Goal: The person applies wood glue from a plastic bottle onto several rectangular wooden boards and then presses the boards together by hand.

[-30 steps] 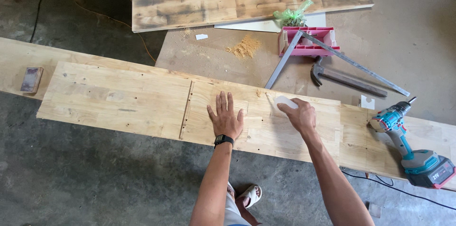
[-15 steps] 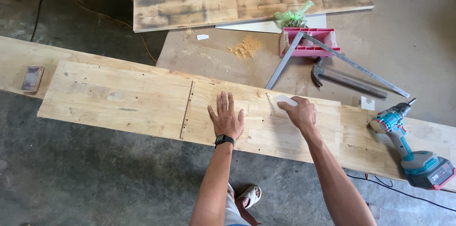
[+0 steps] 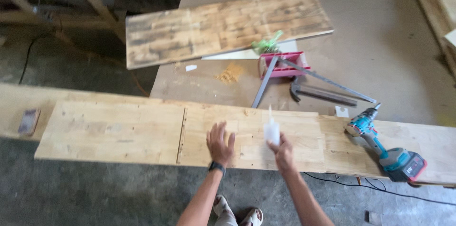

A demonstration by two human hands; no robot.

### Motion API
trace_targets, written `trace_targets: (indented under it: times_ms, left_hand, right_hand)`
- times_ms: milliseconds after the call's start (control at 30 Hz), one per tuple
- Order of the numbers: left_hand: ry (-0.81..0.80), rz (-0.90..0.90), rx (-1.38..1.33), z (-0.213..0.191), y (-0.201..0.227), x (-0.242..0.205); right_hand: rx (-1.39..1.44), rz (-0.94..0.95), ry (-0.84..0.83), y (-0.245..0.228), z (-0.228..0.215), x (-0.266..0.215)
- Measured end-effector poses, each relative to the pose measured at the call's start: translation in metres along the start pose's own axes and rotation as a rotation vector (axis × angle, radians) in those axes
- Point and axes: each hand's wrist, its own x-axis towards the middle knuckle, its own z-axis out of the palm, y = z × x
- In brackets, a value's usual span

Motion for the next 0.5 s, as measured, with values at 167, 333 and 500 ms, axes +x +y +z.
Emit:
trace_targets:
  times_ms: [167,333,500]
  left_hand:
    - [-0.661,-0.193,-0.837,-0.076,0.09,-0.03]
    - [-0.524,-0.39,-0.713,-0.085,0.089,-0.021]
    - [-0.254,-0.297,-0.864,-0.086,0.029,-0.004]
  right_hand:
    - [-0.139,-0.216,-0.023,-0.048,0.048,-0.102]
    - [-0.185,-0.329,-0.192,-0.058,0.05,-0.105]
    - [-0.203,-0.344,-0.084,-0.038,-0.035,-0.021]
